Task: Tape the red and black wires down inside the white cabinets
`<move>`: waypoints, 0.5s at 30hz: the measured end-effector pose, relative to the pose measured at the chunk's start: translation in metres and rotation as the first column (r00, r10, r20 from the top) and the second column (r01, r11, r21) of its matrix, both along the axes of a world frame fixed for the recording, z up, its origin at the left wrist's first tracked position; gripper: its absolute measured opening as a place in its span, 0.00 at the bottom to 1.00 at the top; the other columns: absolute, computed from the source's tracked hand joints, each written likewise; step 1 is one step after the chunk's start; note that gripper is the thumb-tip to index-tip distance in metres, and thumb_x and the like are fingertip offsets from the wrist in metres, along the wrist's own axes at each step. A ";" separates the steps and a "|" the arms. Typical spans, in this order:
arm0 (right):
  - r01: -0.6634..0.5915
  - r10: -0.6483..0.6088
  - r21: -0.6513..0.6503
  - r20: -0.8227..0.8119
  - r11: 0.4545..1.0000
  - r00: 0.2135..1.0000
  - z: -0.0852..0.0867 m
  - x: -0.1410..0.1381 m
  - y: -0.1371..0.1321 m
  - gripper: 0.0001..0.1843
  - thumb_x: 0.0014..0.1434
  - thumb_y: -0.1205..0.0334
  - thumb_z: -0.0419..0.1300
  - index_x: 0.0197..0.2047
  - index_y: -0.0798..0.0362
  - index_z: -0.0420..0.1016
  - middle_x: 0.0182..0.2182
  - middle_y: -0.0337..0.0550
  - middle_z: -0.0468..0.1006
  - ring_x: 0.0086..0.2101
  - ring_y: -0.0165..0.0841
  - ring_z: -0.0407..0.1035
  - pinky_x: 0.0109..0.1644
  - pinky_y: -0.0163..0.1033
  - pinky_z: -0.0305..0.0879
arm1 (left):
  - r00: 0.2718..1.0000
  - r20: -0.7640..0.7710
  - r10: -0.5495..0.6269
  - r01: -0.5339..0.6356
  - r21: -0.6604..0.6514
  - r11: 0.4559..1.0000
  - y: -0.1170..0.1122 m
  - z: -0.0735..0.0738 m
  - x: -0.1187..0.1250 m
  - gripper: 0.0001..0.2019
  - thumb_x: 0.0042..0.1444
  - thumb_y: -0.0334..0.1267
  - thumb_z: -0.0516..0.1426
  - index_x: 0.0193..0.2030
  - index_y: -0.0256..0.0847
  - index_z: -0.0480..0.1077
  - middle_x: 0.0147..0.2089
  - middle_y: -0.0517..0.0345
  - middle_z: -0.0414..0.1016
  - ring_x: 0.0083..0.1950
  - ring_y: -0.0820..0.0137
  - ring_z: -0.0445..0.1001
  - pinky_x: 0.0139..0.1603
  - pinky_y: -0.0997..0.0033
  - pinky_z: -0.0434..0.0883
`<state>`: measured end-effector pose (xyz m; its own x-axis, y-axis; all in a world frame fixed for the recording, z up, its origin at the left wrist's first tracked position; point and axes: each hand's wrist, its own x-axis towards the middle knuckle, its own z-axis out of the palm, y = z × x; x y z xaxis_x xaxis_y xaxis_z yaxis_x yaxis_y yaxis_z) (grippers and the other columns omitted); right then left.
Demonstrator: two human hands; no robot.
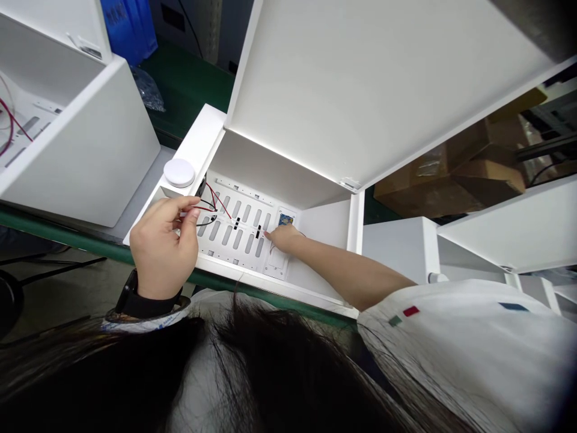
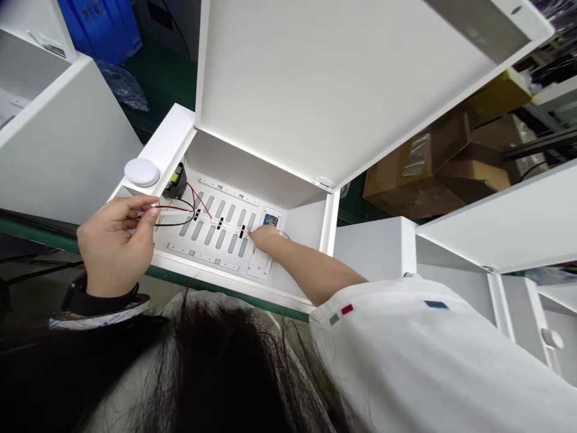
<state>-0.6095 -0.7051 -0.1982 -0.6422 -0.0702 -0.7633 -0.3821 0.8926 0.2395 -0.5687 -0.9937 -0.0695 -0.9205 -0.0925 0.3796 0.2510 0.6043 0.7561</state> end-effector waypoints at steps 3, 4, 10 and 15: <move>0.100 -0.100 0.001 -0.009 0.995 0.995 0.002 -0.001 0.004 0.22 0.67 0.63 0.47 0.60 0.52 0.70 0.50 0.59 0.75 0.50 0.47 0.70 0.53 0.49 0.60 | 1.000 -0.005 0.008 -0.008 -0.003 1.000 0.000 -0.001 0.000 0.11 0.59 0.33 0.56 0.47 0.40 0.74 0.39 0.57 0.75 0.37 0.71 0.72 0.42 0.71 0.70; 0.123 -0.123 -0.016 -0.023 0.992 0.992 0.002 -0.002 0.005 0.21 0.67 0.61 0.47 0.58 0.54 0.73 0.49 0.60 0.76 0.50 0.47 0.69 0.54 0.49 0.59 | 1.000 -0.005 0.008 -0.008 -0.002 1.000 0.000 -0.001 0.000 0.11 0.59 0.33 0.56 0.47 0.40 0.74 0.39 0.57 0.75 0.37 0.72 0.72 0.41 0.71 0.70; 0.068 -0.076 -0.111 -0.076 0.992 0.994 -0.002 -0.005 0.009 0.22 0.64 0.64 0.52 0.60 0.51 0.71 0.48 0.57 0.76 0.50 0.48 0.69 0.55 0.47 0.57 | 1.000 -0.007 -0.011 0.011 -0.015 1.000 0.000 0.001 0.000 0.10 0.59 0.33 0.56 0.46 0.39 0.75 0.39 0.57 0.75 0.37 0.72 0.72 0.41 0.71 0.70; 0.106 -0.110 -0.112 -0.030 0.988 0.993 -0.006 -0.003 0.007 0.25 0.65 0.62 0.50 0.65 0.51 0.64 0.50 0.57 0.75 0.49 0.47 0.70 0.53 0.46 0.60 | 1.000 -0.011 -0.005 0.004 -0.030 1.000 0.000 0.001 -0.001 0.10 0.59 0.32 0.56 0.46 0.39 0.75 0.38 0.57 0.75 0.36 0.72 0.71 0.41 0.70 0.70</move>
